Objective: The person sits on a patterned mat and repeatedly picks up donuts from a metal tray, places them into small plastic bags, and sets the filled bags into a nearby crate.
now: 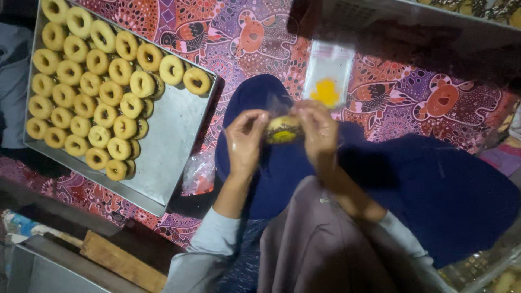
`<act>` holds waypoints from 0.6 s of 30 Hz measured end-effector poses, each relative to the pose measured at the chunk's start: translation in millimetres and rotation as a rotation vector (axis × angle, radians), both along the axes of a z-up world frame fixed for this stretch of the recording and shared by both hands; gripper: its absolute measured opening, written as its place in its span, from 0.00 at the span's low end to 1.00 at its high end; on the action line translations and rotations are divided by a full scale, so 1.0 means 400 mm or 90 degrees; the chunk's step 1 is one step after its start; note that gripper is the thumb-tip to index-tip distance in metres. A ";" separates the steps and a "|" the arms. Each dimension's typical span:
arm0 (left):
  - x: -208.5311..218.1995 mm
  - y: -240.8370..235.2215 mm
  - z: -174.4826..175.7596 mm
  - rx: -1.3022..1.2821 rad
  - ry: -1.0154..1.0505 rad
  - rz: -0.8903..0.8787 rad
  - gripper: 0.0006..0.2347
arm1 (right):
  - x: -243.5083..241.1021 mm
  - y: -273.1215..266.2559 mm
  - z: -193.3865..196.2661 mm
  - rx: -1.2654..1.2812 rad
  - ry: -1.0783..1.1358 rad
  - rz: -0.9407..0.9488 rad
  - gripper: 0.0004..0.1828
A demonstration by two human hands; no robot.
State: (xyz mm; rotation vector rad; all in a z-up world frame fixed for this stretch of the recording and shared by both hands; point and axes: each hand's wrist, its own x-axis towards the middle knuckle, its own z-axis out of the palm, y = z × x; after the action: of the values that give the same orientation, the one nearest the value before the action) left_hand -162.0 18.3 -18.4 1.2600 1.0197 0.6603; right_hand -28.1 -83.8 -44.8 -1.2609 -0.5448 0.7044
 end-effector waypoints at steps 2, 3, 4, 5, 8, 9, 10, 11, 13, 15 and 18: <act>-0.007 -0.005 0.017 0.180 -0.031 -0.027 0.05 | 0.004 0.010 0.006 -0.021 -0.144 -0.079 0.08; -0.007 -0.015 0.016 0.128 -0.094 0.011 0.04 | -0.002 0.009 0.005 -0.035 -0.215 -0.117 0.07; -0.008 -0.026 0.013 0.077 -0.160 0.051 0.04 | -0.004 0.011 0.003 -0.043 -0.191 -0.108 0.07; -0.010 -0.034 0.010 0.025 -0.225 0.091 0.04 | -0.010 0.010 0.000 -0.051 -0.166 -0.098 0.07; 0.003 -0.033 -0.009 0.231 0.235 0.068 0.05 | -0.004 0.012 -0.035 -0.145 -0.319 -0.067 0.07; 0.004 -0.034 -0.020 0.260 0.232 0.048 0.04 | -0.003 0.005 -0.059 -0.195 -0.403 -0.054 0.07; 0.007 -0.037 -0.032 0.286 0.230 0.026 0.03 | 0.000 -0.009 -0.088 -0.203 -0.325 -0.058 0.07; 0.014 -0.041 -0.046 0.312 0.227 0.004 0.03 | 0.009 -0.023 -0.123 -0.209 -0.246 -0.062 0.08; 0.050 -0.055 -0.083 0.373 0.186 -0.075 0.02 | 0.046 -0.069 -0.199 -0.206 -0.340 -0.066 0.10; 0.134 -0.048 -0.139 0.402 0.127 -0.191 0.03 | 0.138 -0.094 -0.281 -0.168 -0.690 -0.072 0.13; 0.304 -0.034 -0.267 0.406 0.062 -0.333 0.08 | 0.286 -0.141 -0.387 -0.350 -0.066 -0.138 0.16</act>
State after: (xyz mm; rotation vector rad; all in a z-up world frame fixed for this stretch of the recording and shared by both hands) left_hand -40.4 4.5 -125.1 2.0395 0.5131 0.5256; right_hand 86.4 -140.2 -199.8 -1.8472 -0.2944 0.6278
